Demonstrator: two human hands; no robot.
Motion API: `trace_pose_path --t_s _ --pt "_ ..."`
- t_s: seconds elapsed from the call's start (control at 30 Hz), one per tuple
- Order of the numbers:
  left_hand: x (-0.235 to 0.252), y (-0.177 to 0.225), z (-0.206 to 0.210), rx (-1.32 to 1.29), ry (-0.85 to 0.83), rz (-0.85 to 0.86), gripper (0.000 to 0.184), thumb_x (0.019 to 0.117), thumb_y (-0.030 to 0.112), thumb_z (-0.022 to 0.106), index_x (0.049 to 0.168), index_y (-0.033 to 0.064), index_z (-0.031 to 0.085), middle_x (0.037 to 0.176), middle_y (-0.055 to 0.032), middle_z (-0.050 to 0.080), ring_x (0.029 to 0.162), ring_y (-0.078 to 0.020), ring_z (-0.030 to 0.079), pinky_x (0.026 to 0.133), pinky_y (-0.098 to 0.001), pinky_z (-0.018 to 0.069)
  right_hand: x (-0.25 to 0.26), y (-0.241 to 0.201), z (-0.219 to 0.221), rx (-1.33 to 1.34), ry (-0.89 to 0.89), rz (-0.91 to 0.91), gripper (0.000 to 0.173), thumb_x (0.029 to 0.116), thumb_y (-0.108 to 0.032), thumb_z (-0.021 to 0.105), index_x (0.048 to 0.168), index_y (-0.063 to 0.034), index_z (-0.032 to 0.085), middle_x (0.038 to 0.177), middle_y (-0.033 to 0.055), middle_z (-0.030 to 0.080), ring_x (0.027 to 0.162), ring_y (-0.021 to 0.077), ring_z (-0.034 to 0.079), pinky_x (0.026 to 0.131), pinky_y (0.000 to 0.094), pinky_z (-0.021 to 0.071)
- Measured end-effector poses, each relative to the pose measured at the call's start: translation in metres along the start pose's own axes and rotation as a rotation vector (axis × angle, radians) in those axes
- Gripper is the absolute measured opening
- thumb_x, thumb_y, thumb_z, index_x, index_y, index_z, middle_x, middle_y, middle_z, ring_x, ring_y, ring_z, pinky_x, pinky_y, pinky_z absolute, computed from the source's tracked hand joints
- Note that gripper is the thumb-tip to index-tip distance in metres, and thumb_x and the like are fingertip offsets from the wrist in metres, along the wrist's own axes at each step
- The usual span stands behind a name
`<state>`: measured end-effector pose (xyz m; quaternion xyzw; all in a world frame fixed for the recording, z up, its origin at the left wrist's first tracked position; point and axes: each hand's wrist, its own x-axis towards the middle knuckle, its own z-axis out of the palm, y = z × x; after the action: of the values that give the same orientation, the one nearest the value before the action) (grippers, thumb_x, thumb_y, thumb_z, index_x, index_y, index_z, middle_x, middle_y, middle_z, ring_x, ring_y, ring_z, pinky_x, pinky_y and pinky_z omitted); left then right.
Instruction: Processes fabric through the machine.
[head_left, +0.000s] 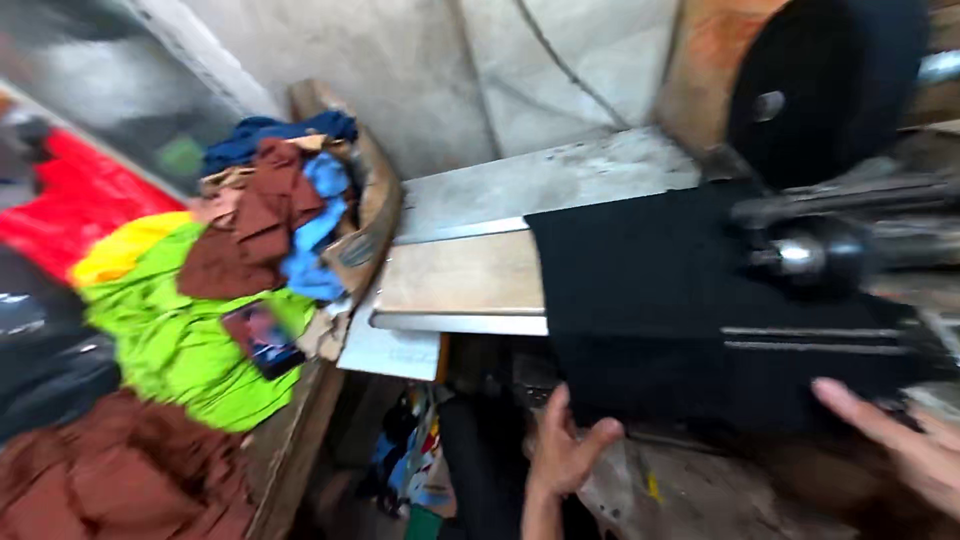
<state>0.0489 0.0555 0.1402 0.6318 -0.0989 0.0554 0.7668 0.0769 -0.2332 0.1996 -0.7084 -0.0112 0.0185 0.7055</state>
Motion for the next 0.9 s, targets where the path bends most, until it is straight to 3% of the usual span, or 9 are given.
trace_pose_path --t_s 0.13,0.23,0.4,0.5,0.53,0.63,0.73,0.83,0.9 --pt "0.004 -0.0022 -0.0005 -0.144 -0.047 0.054 0.044 0.095 0.03 0.073 0.125 0.0008 0.061 0.114 -0.003 0.072 0.103 -0.0065 0.069 0.093 -0.0299 0.057 0.0065 0.0012 -0.0054 0.063 -0.106 -0.071 0.019 0.1061 -0.022 0.051 0.124 -0.0184 0.056 0.111 -0.0247 0.069 0.109 -0.0099 0.062 0.104 0.0188 0.05" --pt "0.0079 -0.0023 -0.0002 -0.053 -0.079 0.02 0.058 0.093 0.027 0.074 0.133 -0.0095 0.053 0.123 -0.0122 0.067 0.113 -0.0127 0.065 0.102 -0.0356 0.0534 0.0069 0.0013 -0.0082 0.072 -0.127 -0.079 0.019 0.1064 -0.021 0.049 0.124 -0.0222 0.057 0.112 -0.0247 0.07 0.11 -0.0096 0.062 0.104 0.0186 0.0499" --pt "0.0089 -0.002 -0.0007 -0.151 -0.052 0.068 0.035 0.0949 0.031 0.073 0.116 0.0048 0.063 0.108 0.0001 0.071 0.098 -0.0038 0.067 0.088 -0.0258 0.0566 0.0067 0.006 -0.008 0.101 -0.116 -0.074 0.02 0.1066 -0.026 0.051 0.125 -0.0264 0.059 0.116 -0.0229 0.07 0.112 -0.007 0.063 0.105 0.0208 0.0494" --pt "0.0089 -0.0022 -0.0029 -0.025 -0.079 0.032 0.051 0.0933 0.027 0.074 0.127 -0.0077 0.057 0.118 -0.0103 0.069 0.109 -0.0114 0.066 0.099 -0.0342 0.0545 0.0082 0.0055 -0.007 0.111 -0.115 -0.079 0.02 0.1063 -0.025 0.051 0.125 -0.0261 0.059 0.116 -0.0226 0.07 0.112 -0.0069 0.063 0.105 0.0207 0.0494" --pt "0.0076 -0.0017 -0.0023 -0.033 -0.087 0.029 0.051 0.0931 0.028 0.075 0.126 -0.0073 0.059 0.117 -0.0097 0.07 0.109 -0.0112 0.067 0.099 -0.0343 0.0549 0.0077 0.004 -0.0064 0.114 -0.113 -0.078 0.02 0.1063 -0.024 0.051 0.124 -0.0259 0.059 0.115 -0.0227 0.07 0.112 -0.0073 0.063 0.105 0.0203 0.0496" --pt "0.0062 -0.0038 -0.0024 -0.127 -0.03 0.055 0.033 0.0944 0.032 0.074 0.112 0.0051 0.065 0.104 0.0007 0.072 0.095 -0.0034 0.067 0.085 -0.0247 0.057 0.0065 0.0011 -0.0053 0.122 -0.121 -0.077 0.019 0.1063 -0.024 0.051 0.122 -0.0279 0.06 0.114 -0.0237 0.07 0.11 -0.0082 0.063 0.103 0.0195 0.0502" --pt "0.0076 -0.0062 -0.0061 -0.115 -0.075 0.041 0.04 0.0946 0.03 0.073 0.119 0.0004 0.06 0.11 -0.0032 0.07 0.102 -0.0067 0.066 0.093 -0.0287 0.0555 0.0069 0.0031 -0.0057 0.117 -0.118 -0.084 0.019 0.1064 -0.024 0.051 0.123 -0.0281 0.06 0.115 -0.0235 0.07 0.111 -0.0078 0.063 0.104 0.0199 0.0498" --pt "0.0077 -0.0074 -0.0051 -0.163 -0.085 0.05 0.035 0.0944 0.032 0.074 0.115 0.0059 0.065 0.107 0.0005 0.071 0.098 -0.0041 0.067 0.088 -0.0254 0.056 0.0065 0.0044 -0.0066 0.112 -0.108 -0.065 0.019 0.106 -0.026 0.052 0.123 -0.028 0.06 0.114 -0.0229 0.071 0.11 -0.0074 0.064 0.103 0.0199 0.051" --pt "0.0089 -0.0074 -0.0069 -0.133 -0.092 0.053 0.041 0.0953 0.032 0.072 0.121 0.0031 0.06 0.112 -0.002 0.07 0.102 -0.0055 0.066 0.091 -0.0269 0.0556 0.0063 0.0065 -0.0072 0.116 -0.115 -0.076 0.019 0.106 -0.029 0.053 0.124 -0.0293 0.061 0.115 -0.0224 0.071 0.11 -0.0066 0.064 0.102 0.0207 0.0513"
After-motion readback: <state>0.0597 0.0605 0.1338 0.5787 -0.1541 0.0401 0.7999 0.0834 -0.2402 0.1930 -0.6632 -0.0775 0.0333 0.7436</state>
